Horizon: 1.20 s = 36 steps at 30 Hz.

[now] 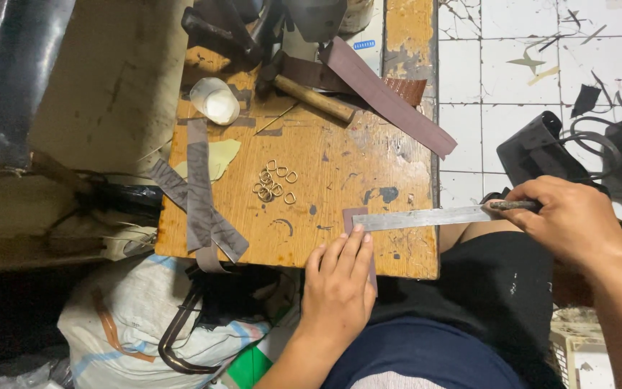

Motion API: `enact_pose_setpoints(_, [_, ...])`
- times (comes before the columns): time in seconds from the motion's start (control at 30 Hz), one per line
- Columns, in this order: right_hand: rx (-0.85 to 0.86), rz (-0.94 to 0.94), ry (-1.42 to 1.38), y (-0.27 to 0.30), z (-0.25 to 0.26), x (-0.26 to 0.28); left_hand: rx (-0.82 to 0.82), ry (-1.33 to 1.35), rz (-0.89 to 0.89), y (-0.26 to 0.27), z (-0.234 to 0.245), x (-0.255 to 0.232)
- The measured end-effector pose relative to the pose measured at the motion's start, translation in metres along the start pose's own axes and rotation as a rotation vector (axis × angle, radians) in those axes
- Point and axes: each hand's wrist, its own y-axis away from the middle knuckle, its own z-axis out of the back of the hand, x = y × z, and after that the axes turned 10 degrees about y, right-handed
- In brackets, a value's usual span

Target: Measuring and marking leather strips using a ruler and a pen on a workshop table

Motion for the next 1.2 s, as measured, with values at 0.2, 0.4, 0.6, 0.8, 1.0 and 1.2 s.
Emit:
enact_pose_setpoints(0.2, [-0.036, 0.036, -0.024, -0.006, -0.013, -0.006, -0.015, 0.021, 0.002, 0.0, 0.0, -0.001])
enact_pose_setpoints(0.4, [-0.07, 0.069, -0.023, -0.006, -0.01, -0.003, -0.018, 0.021, 0.001, -0.001, -0.001, -0.001])
enact_pose_setpoints(0.6, [-0.081, 0.083, 0.008, -0.01, -0.018, -0.008, -0.022, 0.037, 0.002, -0.001, 0.0, -0.002])
enact_pose_setpoints(0.8, [-0.018, 0.023, -0.001, -0.01, -0.007, 0.001, -0.017, 0.033, 0.005, -0.002, 0.001, -0.002])
enact_pose_setpoints(1.0, [0.004, 0.016, 0.014, -0.01, -0.008, 0.001, -0.036, 0.04, 0.006, -0.001, -0.001, -0.003])
enact_pose_setpoints(1.2, [-0.052, 0.047, 0.024, -0.013, -0.019, -0.006, -0.035, 0.039, 0.009, -0.001, -0.002, -0.002])
